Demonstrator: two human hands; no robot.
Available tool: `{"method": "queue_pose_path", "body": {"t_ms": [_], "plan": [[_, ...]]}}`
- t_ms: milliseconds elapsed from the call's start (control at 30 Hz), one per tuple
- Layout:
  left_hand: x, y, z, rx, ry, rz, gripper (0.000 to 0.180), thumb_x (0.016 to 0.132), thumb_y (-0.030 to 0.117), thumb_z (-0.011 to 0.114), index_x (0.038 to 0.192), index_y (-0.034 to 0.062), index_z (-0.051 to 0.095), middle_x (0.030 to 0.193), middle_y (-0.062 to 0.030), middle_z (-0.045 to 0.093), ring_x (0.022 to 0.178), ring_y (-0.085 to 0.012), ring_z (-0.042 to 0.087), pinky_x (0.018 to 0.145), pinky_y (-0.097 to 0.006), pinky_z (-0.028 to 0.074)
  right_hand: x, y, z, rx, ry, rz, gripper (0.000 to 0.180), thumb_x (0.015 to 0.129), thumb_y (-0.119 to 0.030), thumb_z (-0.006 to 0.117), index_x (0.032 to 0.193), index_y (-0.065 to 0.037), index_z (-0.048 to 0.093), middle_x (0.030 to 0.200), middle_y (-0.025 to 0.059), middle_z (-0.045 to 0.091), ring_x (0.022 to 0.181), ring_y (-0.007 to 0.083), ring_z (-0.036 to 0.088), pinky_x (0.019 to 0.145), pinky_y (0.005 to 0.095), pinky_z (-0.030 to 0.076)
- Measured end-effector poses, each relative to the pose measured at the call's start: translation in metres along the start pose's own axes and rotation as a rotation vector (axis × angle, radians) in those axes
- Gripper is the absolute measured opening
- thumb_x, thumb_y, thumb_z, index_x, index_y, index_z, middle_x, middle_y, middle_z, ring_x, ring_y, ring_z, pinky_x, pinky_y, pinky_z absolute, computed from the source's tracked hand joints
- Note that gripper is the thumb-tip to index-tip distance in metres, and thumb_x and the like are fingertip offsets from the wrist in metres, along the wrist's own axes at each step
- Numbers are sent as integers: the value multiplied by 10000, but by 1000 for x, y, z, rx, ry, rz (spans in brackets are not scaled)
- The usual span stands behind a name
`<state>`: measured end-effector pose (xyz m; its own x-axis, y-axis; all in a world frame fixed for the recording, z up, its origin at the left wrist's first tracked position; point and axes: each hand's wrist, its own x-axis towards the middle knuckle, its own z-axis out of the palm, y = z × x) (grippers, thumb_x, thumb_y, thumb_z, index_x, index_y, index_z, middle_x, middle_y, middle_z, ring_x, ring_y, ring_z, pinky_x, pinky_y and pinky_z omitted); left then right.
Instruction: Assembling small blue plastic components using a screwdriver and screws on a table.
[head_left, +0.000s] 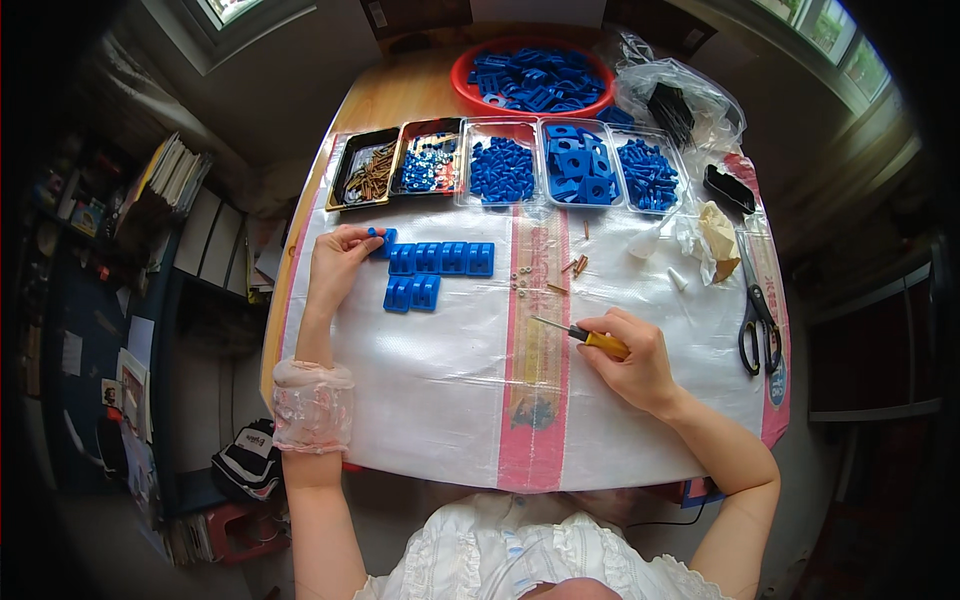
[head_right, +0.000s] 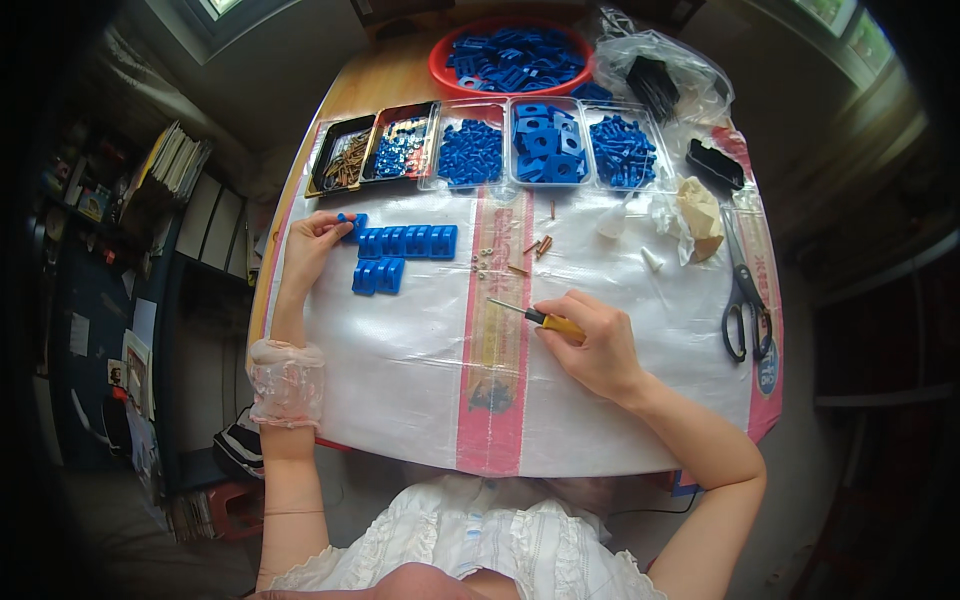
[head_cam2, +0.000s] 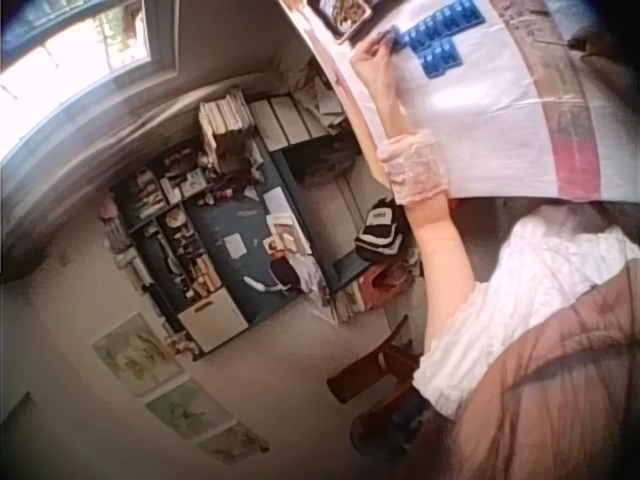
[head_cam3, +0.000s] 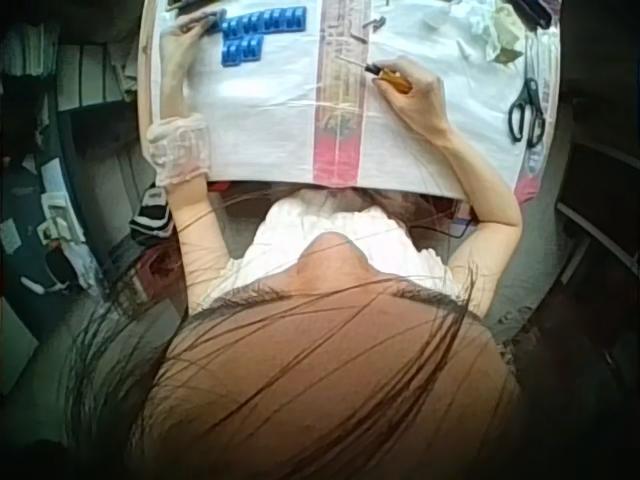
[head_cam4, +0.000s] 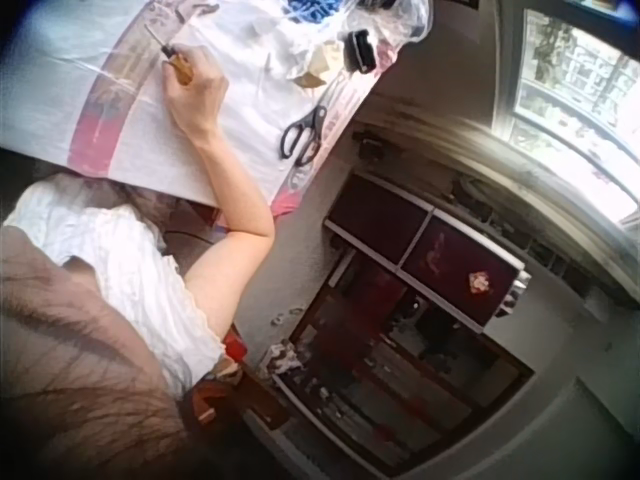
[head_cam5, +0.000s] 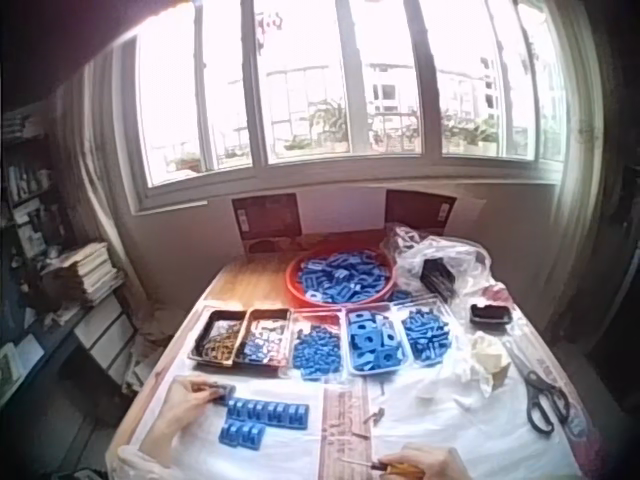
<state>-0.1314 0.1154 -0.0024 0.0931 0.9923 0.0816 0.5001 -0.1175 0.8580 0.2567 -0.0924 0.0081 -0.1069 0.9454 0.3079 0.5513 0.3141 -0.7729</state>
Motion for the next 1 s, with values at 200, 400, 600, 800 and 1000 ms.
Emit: {"method": "queue_pose_path", "body": {"t_ms": [200, 400, 600, 800, 1000], "plan": [[-1, 5, 0, 3, 0, -44, 144, 916, 64, 799, 1050, 43, 845, 818, 24, 723, 690, -38, 560, 637, -220, 445, 0, 0, 1, -16, 4, 8, 267, 823, -23, 803, 1086, -39, 758, 903, 102, 716, 766, 281, 718, 673, 358, 547], [-3, 12, 0, 22, -1, -59, 148, 913, 63, 800, 1053, 51, 846, 844, 10, 753, 705, -36, 574, 652, -219, 466, 0, -1, 1, -21, 4, 17, 263, 822, -21, 802, 1080, -43, 756, 911, 100, 722, 776, 285, 723, 681, 359, 548], [-1, 7, -1, 17, -4, -38, 149, 914, 58, 801, 1056, 50, 845, 855, 5, 758, 720, -39, 585, 675, -224, 483, 1, 0, 3, -12, 8, -9, 276, 821, 34, 794, 1088, -16, 747, 898, 107, 714, 756, 239, 692, 668, 328, 518], [-2, 0, 1, -15, 2, 30, 140, 920, 63, 801, 1053, 45, 842, 905, -4, 762, 746, -52, 611, 700, -235, 509, 1, -3, 1, -25, 12, 9, 258, 830, -17, 799, 1083, -35, 751, 912, 100, 722, 779, 285, 723, 679, 361, 546], [-3, 2, -2, 40, -35, 32, 173, 932, 90, 799, 1098, 47, 828, 961, -39, 751, 815, -85, 656, 761, -264, 562, 0, -2, 3, -5, 28, -11, 290, 813, 64, 793, 1091, 0, 742, 871, 116, 692, 740, 225, 680, 659, 316, 509]]}}
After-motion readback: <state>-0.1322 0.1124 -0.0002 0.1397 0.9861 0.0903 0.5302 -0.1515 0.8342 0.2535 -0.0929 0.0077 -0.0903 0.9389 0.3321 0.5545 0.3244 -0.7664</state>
